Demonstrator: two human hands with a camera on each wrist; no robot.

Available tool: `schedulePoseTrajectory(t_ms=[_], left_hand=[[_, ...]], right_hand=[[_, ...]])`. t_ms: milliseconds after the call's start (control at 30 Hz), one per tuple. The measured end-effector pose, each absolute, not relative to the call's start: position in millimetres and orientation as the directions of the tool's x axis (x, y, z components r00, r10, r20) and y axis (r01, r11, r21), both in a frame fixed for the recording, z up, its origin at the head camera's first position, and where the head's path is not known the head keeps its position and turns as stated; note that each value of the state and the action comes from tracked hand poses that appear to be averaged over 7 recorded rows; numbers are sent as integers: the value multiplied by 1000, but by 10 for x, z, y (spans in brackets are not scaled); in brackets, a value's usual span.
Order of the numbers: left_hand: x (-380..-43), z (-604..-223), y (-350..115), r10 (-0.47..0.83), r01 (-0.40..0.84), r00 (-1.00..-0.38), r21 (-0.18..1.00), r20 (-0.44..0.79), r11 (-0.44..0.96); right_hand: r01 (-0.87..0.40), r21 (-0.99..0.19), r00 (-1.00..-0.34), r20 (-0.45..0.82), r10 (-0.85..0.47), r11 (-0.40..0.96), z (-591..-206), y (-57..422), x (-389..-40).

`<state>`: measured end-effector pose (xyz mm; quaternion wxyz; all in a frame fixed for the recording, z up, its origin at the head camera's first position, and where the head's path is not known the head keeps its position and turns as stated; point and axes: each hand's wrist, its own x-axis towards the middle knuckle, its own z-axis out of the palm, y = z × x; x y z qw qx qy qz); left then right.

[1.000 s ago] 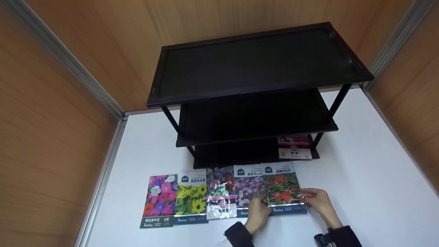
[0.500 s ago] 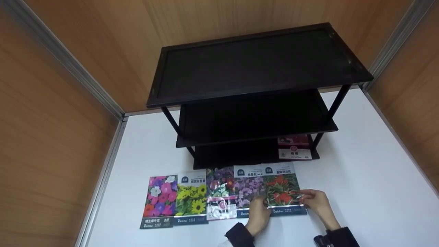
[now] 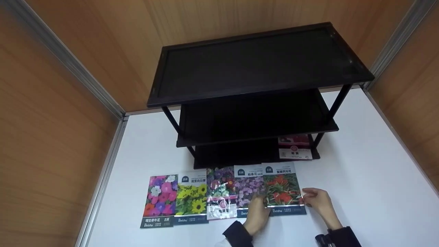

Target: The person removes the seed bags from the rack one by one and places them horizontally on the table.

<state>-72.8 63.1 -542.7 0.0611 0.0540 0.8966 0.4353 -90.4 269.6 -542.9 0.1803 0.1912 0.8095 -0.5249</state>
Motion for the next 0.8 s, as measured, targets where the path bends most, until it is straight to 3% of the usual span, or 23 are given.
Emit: schedulePoseTrajectory(t_ms=[233, 800], left_hand=[[-822, -5347, 642, 177, 74, -984, 808, -38, 584], [-1205, -5092, 774, 224, 5, -964, 838, -141, 546]], right_hand=[[459, -802, -887, -442, 137, 382, -5397, 2734, -955], [381, -837, -924, -358, 134, 393, -5313, 2864, -1251]])
